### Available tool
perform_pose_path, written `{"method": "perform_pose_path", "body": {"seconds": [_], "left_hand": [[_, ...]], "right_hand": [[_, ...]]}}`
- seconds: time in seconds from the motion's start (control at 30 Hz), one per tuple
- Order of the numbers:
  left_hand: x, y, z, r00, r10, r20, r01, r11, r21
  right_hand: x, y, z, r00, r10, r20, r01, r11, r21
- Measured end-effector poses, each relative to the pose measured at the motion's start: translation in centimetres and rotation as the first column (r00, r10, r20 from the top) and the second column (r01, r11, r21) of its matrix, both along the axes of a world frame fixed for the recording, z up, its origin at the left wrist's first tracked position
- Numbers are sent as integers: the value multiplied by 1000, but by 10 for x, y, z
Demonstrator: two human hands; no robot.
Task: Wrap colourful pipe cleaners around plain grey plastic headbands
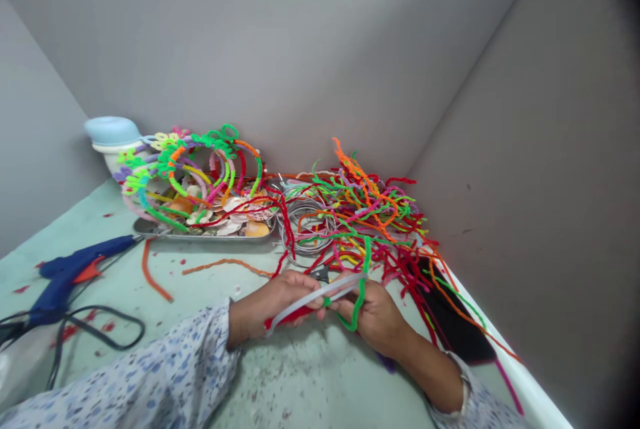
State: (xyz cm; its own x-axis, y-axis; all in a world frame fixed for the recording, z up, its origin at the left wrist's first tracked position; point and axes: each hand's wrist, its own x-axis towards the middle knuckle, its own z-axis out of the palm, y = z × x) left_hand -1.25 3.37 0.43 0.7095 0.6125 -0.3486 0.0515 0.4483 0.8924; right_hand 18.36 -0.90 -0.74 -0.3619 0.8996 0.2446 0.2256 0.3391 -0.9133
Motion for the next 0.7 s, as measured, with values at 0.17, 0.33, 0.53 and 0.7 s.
{"method": "perform_pose_path", "body": {"seconds": [0.17,0.33,0.53,0.7], "left_hand": [[-1,0,4,1000,-24,9,24,1000,-4],[-1,1,-3,993,-71,90,74,997,-29],[-1,3,-13,989,-112,101,116,993,-27],[-1,3,-6,991,-88,105,93,995,-44]], "right_hand": [[1,1,-6,999,-40,1,39,994,104],[0,1,-3,999,-35,-1,34,978,204],[-1,-1,1,999,-31,18,26,972,232],[-1,0,1,999,-34,-7,34,972,234]]}}
